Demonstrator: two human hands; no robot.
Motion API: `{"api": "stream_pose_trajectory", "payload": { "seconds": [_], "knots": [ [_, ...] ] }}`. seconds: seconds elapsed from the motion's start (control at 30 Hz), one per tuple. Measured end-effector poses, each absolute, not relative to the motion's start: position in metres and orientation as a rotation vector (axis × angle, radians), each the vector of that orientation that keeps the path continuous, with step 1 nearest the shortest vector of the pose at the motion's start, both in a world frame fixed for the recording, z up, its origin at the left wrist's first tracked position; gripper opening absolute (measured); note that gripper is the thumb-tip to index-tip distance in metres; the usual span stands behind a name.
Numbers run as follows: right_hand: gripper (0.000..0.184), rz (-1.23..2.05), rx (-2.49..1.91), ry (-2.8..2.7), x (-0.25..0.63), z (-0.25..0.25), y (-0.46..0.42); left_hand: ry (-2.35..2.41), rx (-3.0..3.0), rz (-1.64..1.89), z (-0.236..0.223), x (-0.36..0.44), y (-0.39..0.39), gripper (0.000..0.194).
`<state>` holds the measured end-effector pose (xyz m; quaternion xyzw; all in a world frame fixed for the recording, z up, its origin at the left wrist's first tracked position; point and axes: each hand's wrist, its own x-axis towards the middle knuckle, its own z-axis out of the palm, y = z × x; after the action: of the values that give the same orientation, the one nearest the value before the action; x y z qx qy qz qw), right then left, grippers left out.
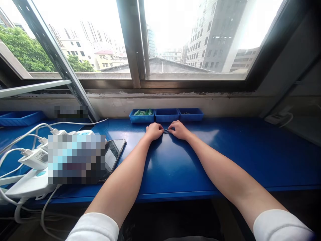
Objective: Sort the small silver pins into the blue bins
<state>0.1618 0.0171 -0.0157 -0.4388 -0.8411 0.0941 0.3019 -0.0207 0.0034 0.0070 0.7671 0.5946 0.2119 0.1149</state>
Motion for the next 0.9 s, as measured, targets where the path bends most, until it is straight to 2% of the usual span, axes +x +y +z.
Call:
{"api": "stream_pose_trajectory", "payload": {
  "seconds": [0.2, 0.47, 0.67, 0.8, 0.9],
  "knots": [
    [0.013, 0.322, -1.250, -2.199, 0.159, -0.011, 0.014, 1.703, 2.312, 0.735, 0.000, -0.020, 0.006, 0.020],
    [0.033, 0.155, -1.211, -2.056, 0.159, -0.004, 0.012, 1.301, 2.295, 1.108, 0.003, -0.014, -0.001, 0.021],
    [0.045, 0.177, -1.155, -1.993, 0.156, 0.002, 0.007, 1.225, 2.228, 1.094, 0.005, -0.010, -0.004, 0.021],
    [0.045, 0.348, -1.087, -1.950, 0.152, 0.003, 0.005, 1.203, 2.172, 0.999, 0.008, -0.007, -0.004, 0.022],
    [0.039, 0.415, -1.044, -1.875, 0.148, 0.004, 0.001, 1.278, 1.986, 1.116, 0.009, -0.006, 0.000, 0.017]
  ]
}}
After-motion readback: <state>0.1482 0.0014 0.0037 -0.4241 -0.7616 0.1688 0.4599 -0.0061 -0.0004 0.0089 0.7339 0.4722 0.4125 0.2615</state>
